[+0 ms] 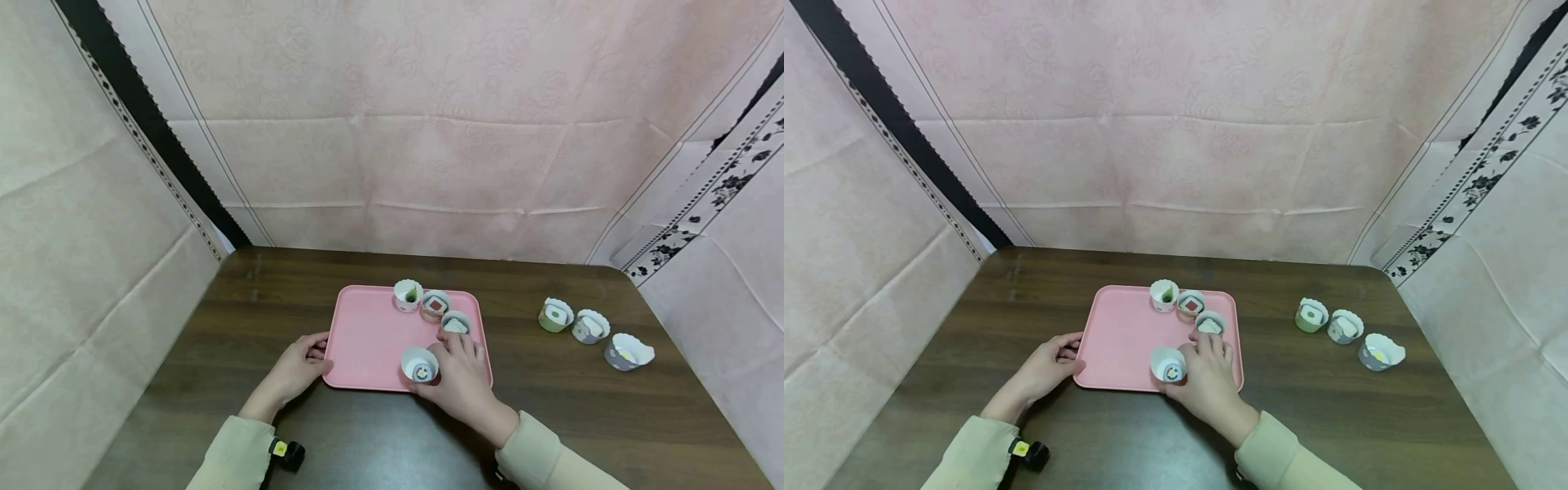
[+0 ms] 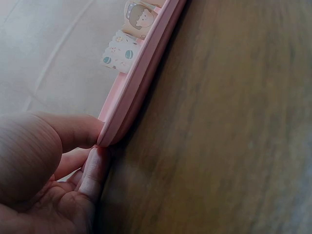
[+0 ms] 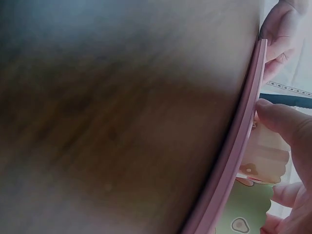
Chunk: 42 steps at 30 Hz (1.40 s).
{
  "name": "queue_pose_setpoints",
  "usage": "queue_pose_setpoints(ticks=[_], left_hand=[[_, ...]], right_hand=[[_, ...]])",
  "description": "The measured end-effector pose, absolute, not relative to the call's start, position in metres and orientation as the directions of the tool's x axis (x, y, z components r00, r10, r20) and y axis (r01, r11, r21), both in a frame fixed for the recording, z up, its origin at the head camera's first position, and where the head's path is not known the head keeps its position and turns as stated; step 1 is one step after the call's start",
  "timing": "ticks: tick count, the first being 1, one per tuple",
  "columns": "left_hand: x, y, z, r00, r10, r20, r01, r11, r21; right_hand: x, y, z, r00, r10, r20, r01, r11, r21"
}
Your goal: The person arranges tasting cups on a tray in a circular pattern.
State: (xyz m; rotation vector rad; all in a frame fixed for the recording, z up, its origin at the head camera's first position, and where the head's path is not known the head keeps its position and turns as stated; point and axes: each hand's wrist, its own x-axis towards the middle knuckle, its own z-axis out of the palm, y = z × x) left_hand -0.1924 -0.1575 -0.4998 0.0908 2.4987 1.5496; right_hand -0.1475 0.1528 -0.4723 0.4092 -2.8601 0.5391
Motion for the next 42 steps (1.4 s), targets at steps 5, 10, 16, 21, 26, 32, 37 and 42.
queue_pose_setpoints(ticks=[5,10,16,21,26,32,37,42], left_hand=[[-0.193,-0.157,-0.501,-0.978,0.152,-0.141,-0.058,0.453,0.890],[-0.193,-0.156,-0.502,-0.978,0.151,-0.144,-0.062,0.449,0.891],[-0.194,-0.155,-0.501,-0.977,0.158,-0.143,-0.058,0.449,0.892],[-0.194,-0.156,-0.502,-0.978,0.153,-0.143,-0.059,0.456,0.888],[-0.193,-0.158,-0.502,-0.978,0.152,-0.145,-0.063,0.447,0.893],[-0.194,-0.157,-0.504,-0.978,0.152,-0.141,-0.060,0.442,0.895],[-0.195,-0.156,-0.504,-0.978,0.151,-0.145,-0.063,0.450,0.891],[-0.193,-0.157,-0.501,-0.978,0.150,-0.142,-0.061,0.447,0.893]], right_hand=[[-0.148,0.153,-0.474,-0.943,-0.226,0.245,-0.301,0.895,-0.329],[-0.147,0.155,-0.473,-0.936,-0.224,0.273,-0.314,0.880,-0.357],[-0.139,0.174,-0.458,-0.926,-0.200,0.320,-0.329,0.844,-0.423],[-0.134,0.196,-0.449,-0.965,-0.129,0.229,-0.229,0.841,-0.491],[-0.136,0.208,-0.453,-0.990,-0.082,0.111,-0.126,0.861,-0.493],[-0.141,0.208,-0.461,-0.994,-0.080,0.067,-0.103,0.861,-0.497],[-0.145,0.207,-0.463,-0.995,-0.076,0.065,-0.099,0.860,-0.501],[-0.146,0.207,-0.465,-0.995,-0.083,0.056,-0.099,0.846,-0.524]])
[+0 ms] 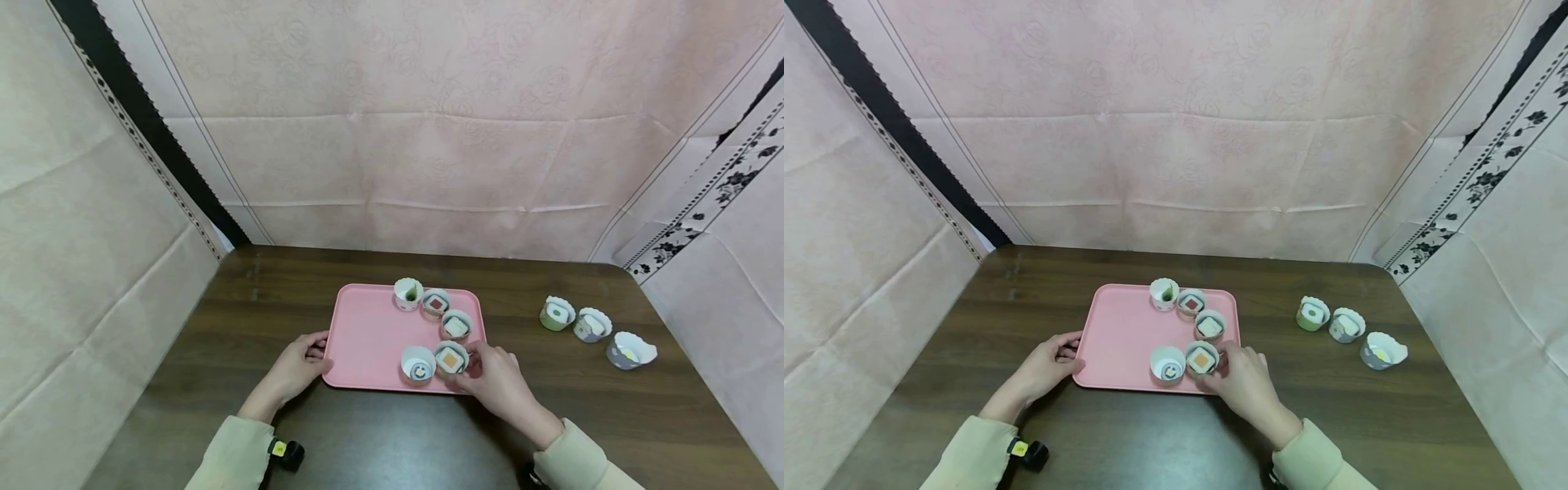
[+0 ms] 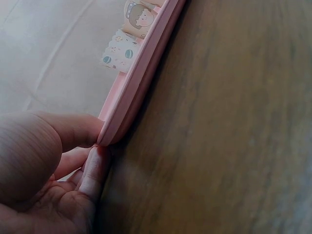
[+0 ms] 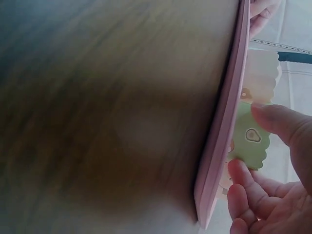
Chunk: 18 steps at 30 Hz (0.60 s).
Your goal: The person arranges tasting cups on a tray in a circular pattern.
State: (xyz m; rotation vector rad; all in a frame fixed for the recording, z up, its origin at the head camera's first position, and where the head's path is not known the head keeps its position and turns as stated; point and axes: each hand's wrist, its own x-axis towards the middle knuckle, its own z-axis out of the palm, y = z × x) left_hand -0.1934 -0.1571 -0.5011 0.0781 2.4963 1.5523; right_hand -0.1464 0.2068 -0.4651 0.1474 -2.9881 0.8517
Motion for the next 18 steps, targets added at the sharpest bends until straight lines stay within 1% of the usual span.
queue_pose_setpoints(ticks=[4,9,13,16,18], left_hand=[[-0.193,-0.158,-0.501,-0.977,0.155,-0.143,-0.061,0.440,0.896],[-0.192,-0.159,-0.500,-0.976,0.167,-0.139,-0.056,0.425,0.903],[-0.192,-0.158,-0.499,-0.976,0.171,-0.136,-0.052,0.425,0.904],[-0.193,-0.157,-0.499,-0.976,0.168,-0.136,-0.051,0.433,0.900],[-0.192,-0.158,-0.500,-0.977,0.159,-0.140,-0.057,0.441,0.896]], right_hand=[[-0.147,0.208,-0.464,-0.996,-0.085,0.032,-0.089,0.834,-0.544],[-0.145,0.220,-0.458,-0.992,-0.115,0.047,-0.119,0.778,-0.616],[-0.144,0.249,-0.454,-0.984,-0.120,0.134,-0.178,0.750,-0.637],[-0.146,0.280,-0.454,-0.971,-0.082,0.224,-0.206,0.765,-0.611],[-0.148,0.302,-0.454,-0.961,-0.040,0.275,-0.202,0.781,-0.591]])
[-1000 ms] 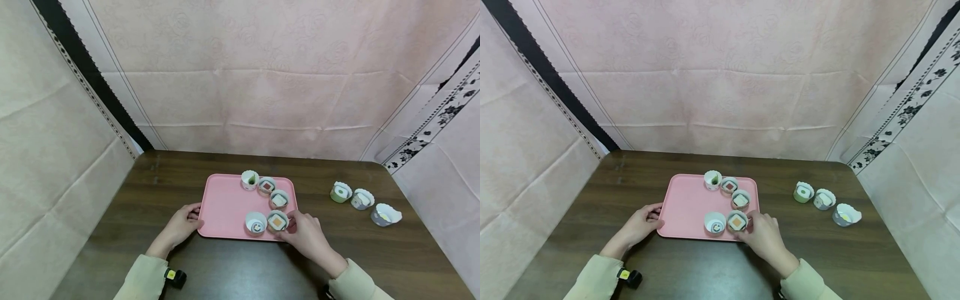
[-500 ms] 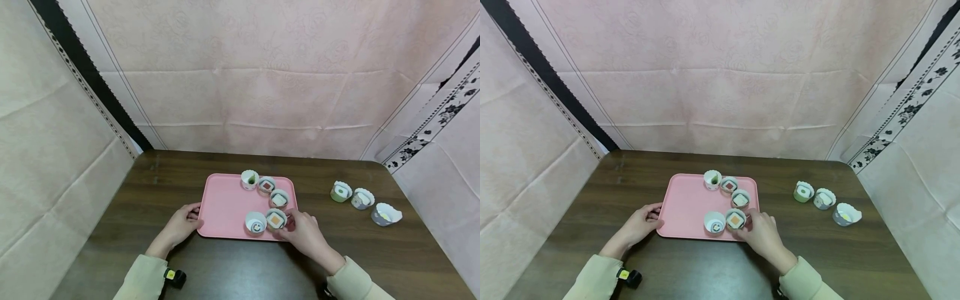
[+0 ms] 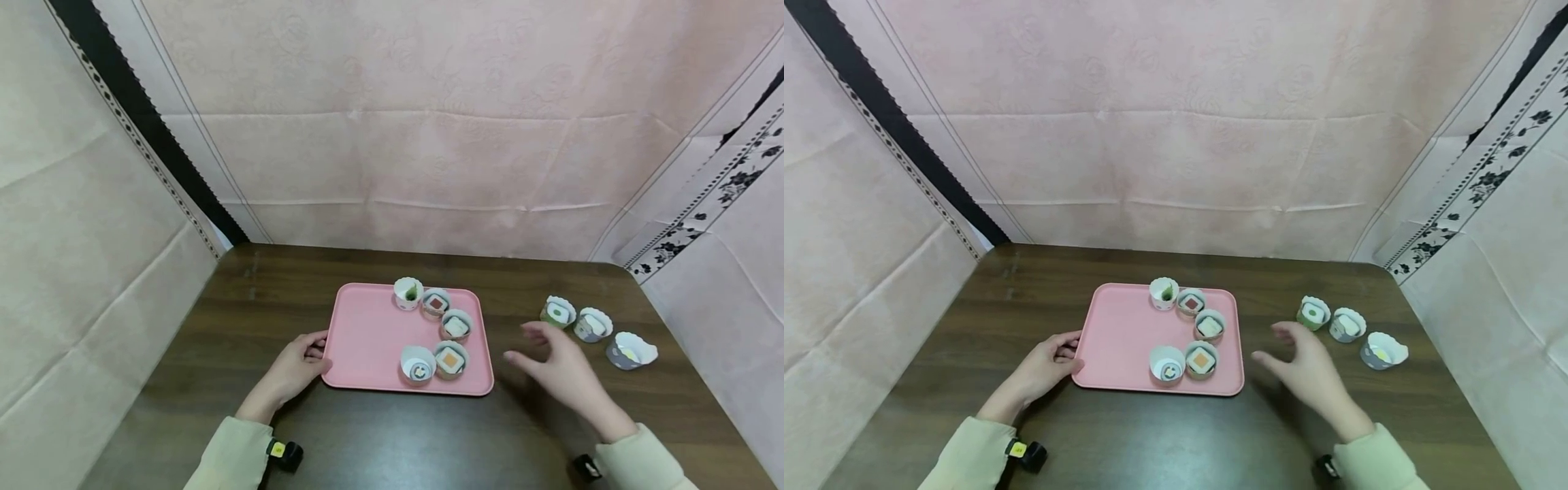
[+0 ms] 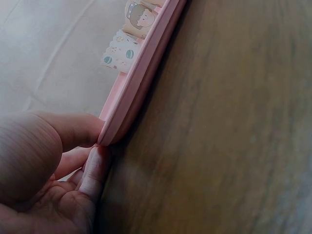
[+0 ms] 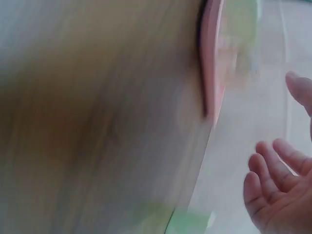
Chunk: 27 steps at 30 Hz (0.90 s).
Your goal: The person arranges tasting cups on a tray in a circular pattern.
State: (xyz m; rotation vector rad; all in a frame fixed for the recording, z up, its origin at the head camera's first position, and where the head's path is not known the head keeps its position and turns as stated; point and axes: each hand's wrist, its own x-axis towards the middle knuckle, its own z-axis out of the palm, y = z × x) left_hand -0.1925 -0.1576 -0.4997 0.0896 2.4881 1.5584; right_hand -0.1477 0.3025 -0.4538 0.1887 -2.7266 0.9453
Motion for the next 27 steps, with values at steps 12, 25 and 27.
queue_pose_setpoints(ticks=[12,25,27], left_hand=[[-0.193,-0.158,-0.503,-0.978,0.152,-0.140,-0.059,0.443,0.895],[-0.194,-0.158,-0.502,-0.979,0.147,-0.144,-0.063,0.449,0.891],[-0.194,-0.159,-0.503,-0.978,0.148,-0.145,-0.064,0.448,0.892]], right_hand=[[-0.146,0.403,-0.446,-0.898,0.289,0.331,0.083,0.852,-0.517],[-0.133,0.441,-0.458,-0.871,0.482,0.100,0.348,0.746,-0.568],[-0.132,0.443,-0.460,-0.867,0.491,0.086,0.361,0.737,-0.571]])
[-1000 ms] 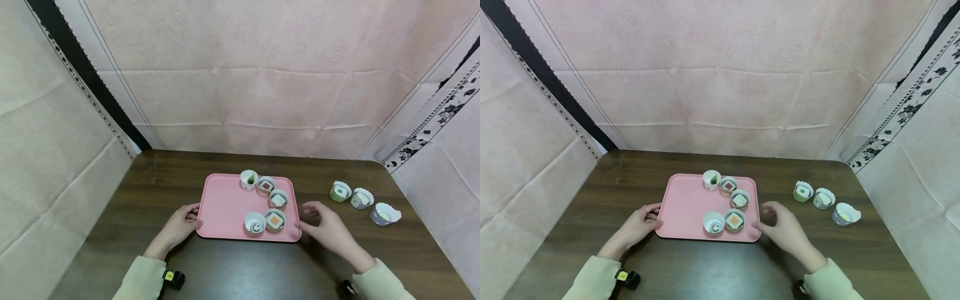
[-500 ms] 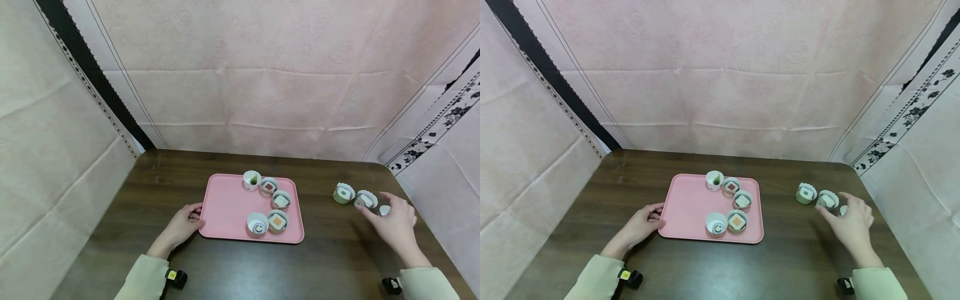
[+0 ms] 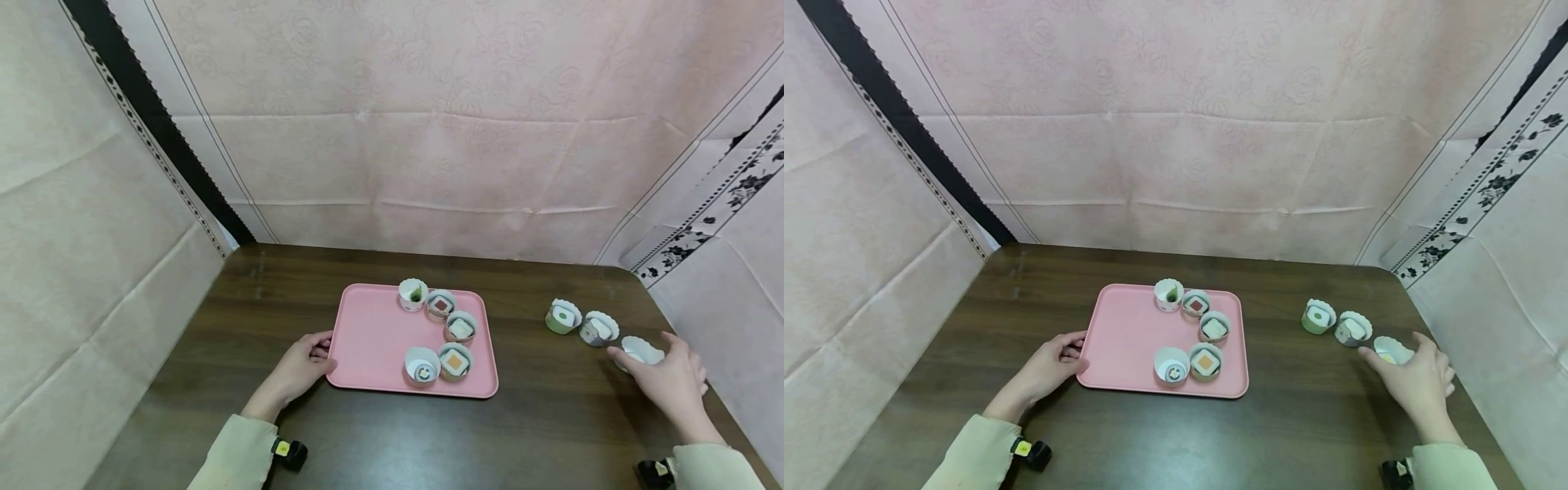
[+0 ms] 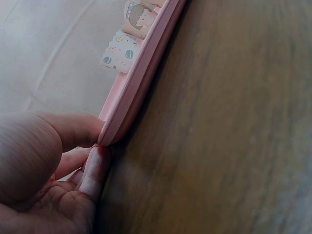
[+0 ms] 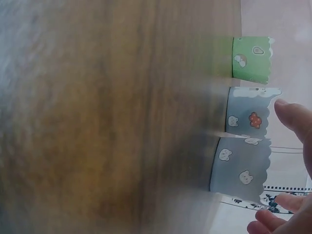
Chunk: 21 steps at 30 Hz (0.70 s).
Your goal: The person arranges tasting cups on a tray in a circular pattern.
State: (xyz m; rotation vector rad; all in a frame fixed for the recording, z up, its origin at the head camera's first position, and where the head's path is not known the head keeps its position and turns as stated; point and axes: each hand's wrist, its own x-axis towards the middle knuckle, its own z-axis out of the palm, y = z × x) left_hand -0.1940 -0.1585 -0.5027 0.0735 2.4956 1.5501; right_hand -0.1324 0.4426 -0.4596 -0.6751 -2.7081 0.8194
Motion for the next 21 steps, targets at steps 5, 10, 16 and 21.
queue_pose_setpoints(ticks=[5,10,16,21], left_hand=[[-0.193,-0.158,-0.502,-0.978,0.149,-0.147,-0.067,0.443,0.894],[-0.193,-0.158,-0.501,-0.977,0.148,-0.151,-0.071,0.444,0.893],[-0.193,-0.158,-0.502,-0.977,0.148,-0.155,-0.075,0.440,0.895],[-0.193,-0.158,-0.501,-0.978,0.144,-0.153,-0.074,0.447,0.891]], right_hand=[[-0.132,0.446,-0.463,-0.872,0.486,0.064,0.360,0.724,-0.588],[-0.133,0.448,-0.462,-0.882,0.471,0.015,0.364,0.702,-0.613],[-0.133,0.451,-0.467,-0.881,0.473,0.001,0.374,0.698,-0.610],[-0.132,0.454,-0.472,-0.881,0.473,0.014,0.363,0.694,-0.622]])
